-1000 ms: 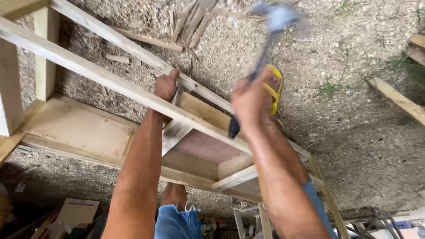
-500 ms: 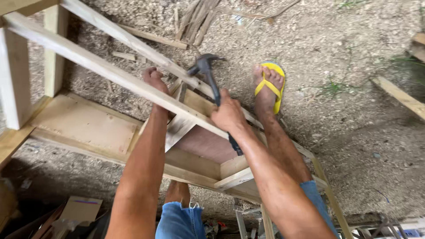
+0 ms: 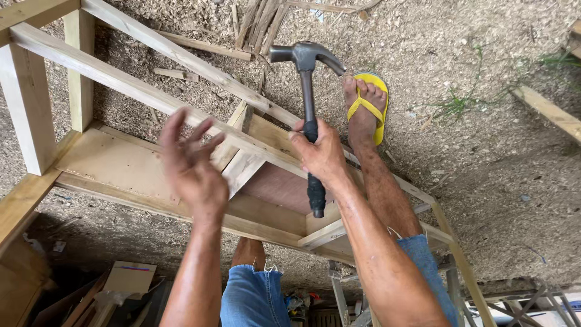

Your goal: The person hammers nails into a wooden frame structure on the ground, then retrieves nails from a wooden box, carries a plywood sheet to a workbench, measures the plywood with a tape measure and marks it with a pencil, and aligns the plywood panel against the frame.

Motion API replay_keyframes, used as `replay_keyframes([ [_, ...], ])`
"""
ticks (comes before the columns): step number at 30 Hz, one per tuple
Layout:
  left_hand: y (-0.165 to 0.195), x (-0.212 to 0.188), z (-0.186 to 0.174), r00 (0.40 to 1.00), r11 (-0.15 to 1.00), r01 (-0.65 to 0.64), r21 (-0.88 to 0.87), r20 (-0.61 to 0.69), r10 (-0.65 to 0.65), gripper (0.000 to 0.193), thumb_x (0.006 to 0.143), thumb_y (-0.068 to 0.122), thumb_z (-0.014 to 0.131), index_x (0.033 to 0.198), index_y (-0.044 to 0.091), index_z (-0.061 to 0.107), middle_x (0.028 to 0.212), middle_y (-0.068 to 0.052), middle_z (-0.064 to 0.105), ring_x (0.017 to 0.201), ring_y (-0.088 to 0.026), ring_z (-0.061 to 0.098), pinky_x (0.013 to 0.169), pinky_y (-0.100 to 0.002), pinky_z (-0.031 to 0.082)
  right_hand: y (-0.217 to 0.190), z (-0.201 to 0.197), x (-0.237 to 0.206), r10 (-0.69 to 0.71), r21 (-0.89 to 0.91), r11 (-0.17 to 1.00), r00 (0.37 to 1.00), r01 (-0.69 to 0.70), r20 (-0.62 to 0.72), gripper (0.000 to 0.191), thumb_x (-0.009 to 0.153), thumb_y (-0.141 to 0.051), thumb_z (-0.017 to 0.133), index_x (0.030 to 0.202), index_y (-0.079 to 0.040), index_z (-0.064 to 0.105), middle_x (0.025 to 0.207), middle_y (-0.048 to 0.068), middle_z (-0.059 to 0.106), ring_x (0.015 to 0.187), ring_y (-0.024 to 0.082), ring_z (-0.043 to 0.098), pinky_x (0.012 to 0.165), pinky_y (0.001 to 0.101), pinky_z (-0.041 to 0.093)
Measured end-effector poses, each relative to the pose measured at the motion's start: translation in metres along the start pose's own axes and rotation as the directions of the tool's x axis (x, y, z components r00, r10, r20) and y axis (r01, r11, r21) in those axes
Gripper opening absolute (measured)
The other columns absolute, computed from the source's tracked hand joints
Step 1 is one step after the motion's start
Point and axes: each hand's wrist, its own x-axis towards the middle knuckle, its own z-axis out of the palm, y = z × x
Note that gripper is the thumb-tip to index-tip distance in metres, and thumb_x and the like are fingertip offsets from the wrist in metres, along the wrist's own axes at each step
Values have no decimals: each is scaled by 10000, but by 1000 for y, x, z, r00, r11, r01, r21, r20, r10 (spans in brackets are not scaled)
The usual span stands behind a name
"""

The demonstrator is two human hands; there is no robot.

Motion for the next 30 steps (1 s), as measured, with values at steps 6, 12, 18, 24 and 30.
replay_keyframes([
  [6,-23,10,81,940,944,243,-221,294,-173,595,1086,-126,410,1618,100,267,1657,-248,358,1493,-381,497,1200,-438,477,-4,21,-9,29,230,971,988,-63,150,65,982,-87,641,1010,-31,625,570,-30,520,388,50,455,327,245,354],
  [12,-38,19,94,921,936,279,-213,334,-198,613,1069,-113,404,1620,108,250,1642,-253,364,1508,-353,472,1249,-411,446,4,19,7,-13,313,950,996,-14,85,65,990,-76,639,969,-25,603,582,-25,517,396,46,446,326,253,349],
  [18,-42,37,103,848,953,286,-99,490,-204,635,1059,-119,397,1632,100,230,1630,-256,415,1513,-335,475,1257,-409,442,5,7,13,32,495,864,992,-89,123,109,1018,-138,629,953,-57,596,593,-46,476,390,21,377,329,222,289],
  [24,-48,53,98,709,667,679,-307,510,-487,266,1032,-48,583,1293,-71,625,1322,-237,655,1253,-293,669,1083,-401,575,3,2,26,-16,667,738,985,-104,172,125,1040,-130,653,989,-73,555,671,-48,469,450,35,395,373,230,314],
  [30,-68,87,98,722,843,524,120,463,-514,131,986,37,656,1066,19,757,1001,-122,756,875,-166,745,859,-321,668,1,3,48,50,467,883,999,-53,18,176,989,-165,674,1085,-48,583,681,-14,495,462,80,428,372,272,333],
])
